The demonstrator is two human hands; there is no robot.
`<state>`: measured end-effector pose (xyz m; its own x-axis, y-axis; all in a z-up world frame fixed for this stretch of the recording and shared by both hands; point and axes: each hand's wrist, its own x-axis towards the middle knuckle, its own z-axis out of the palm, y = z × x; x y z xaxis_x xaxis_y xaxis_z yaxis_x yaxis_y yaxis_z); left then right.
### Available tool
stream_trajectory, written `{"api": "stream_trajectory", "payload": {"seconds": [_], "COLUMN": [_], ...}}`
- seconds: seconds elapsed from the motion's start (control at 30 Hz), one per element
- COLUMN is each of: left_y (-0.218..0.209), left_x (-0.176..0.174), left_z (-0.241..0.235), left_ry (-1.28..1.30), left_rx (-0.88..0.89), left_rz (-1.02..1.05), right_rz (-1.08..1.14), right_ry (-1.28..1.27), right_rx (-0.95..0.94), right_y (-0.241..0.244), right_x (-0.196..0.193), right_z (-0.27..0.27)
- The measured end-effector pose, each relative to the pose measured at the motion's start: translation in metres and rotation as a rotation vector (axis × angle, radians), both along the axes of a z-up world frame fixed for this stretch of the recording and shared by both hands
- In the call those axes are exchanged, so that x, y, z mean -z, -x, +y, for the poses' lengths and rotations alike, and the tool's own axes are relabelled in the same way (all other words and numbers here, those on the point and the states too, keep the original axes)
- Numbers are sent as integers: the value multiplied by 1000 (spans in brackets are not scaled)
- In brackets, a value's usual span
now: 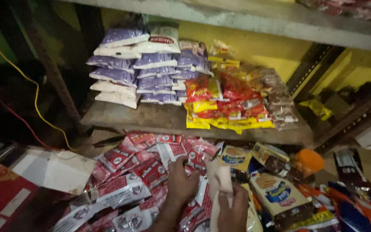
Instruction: The person organizes multiple small packets of a product into a stack on a shelf by hand, using a piece of cardboard to support the items.
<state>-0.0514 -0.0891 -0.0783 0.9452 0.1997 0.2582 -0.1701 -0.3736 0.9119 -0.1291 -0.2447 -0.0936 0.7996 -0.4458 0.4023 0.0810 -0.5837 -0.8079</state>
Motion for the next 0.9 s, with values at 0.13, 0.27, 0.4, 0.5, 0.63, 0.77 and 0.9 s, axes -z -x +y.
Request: {"api": "stream_trajectory", "payload": {"seconds": [0.13, 0.27, 0.4, 0.5, 0.63, 0.77, 0.9], "left_y": [1, -8, -16, -16, -1, 13, 23], "left_x": [-8, 3, 19, 28, 32, 23, 7], "left_z": [2, -1, -9, -4, 15, 24, 24], "left_ry": [-214, -246, -76, 392, 832, 1264, 1293], "left_rx": [-72, -51, -107, -11, -43, -72, 6], "left_rz": [-5, 143, 16, -177, 213, 245, -16], "right_rz": [-16, 95, -3, -54, -44, -38, -36], "right_ry": [-67, -2, -5, -25, -179, -390, -369], "right_rx": [-97, -48, -101, -58, -101, -200, -234], "right_y": [0, 12, 13, 9, -7, -33, -57], "right_x": [-5, -14, -16, 0, 48, 108, 147], "right_z": [2, 7, 11, 8, -12, -40, -68]}}
